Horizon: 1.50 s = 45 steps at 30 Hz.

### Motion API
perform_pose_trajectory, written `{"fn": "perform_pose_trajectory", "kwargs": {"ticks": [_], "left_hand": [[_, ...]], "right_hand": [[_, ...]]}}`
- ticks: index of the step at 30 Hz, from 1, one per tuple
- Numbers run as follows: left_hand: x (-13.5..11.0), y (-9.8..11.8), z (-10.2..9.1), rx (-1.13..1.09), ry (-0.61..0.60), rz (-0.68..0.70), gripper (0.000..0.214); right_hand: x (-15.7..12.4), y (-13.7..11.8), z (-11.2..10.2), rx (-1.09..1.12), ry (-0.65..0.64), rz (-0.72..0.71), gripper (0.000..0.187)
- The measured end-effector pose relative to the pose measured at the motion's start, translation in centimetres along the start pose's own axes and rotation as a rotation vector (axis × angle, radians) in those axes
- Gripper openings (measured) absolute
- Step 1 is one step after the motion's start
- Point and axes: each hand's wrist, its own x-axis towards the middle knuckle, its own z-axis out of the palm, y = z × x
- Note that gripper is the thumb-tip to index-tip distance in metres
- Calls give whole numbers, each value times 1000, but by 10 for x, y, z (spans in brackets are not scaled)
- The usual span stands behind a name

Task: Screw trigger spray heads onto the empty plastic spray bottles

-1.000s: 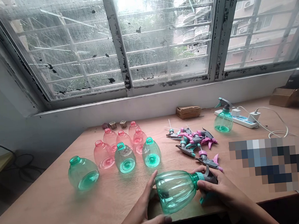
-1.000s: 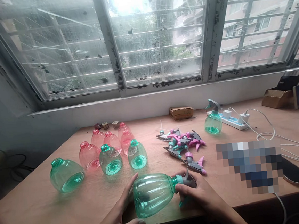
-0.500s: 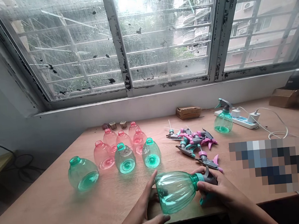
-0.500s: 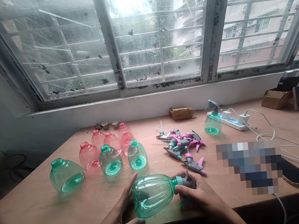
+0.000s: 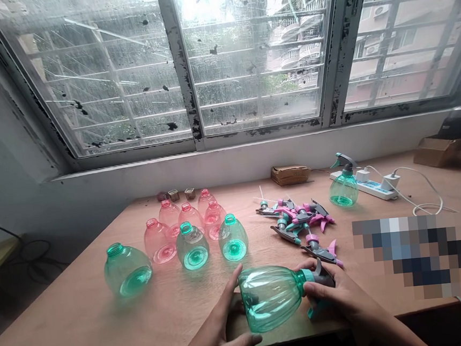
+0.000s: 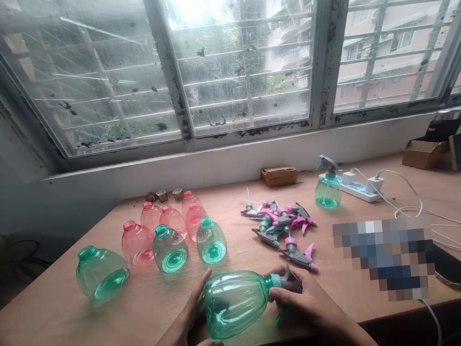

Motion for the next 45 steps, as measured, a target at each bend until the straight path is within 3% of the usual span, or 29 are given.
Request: {"fn": "perform_pose_trajectory", "kwargs": {"ticks": [45], "left_hand": [[0,-3,1,-43,0,25,98]], "right_hand": [[4,9,-4,-9,-4,-15,52]]}}
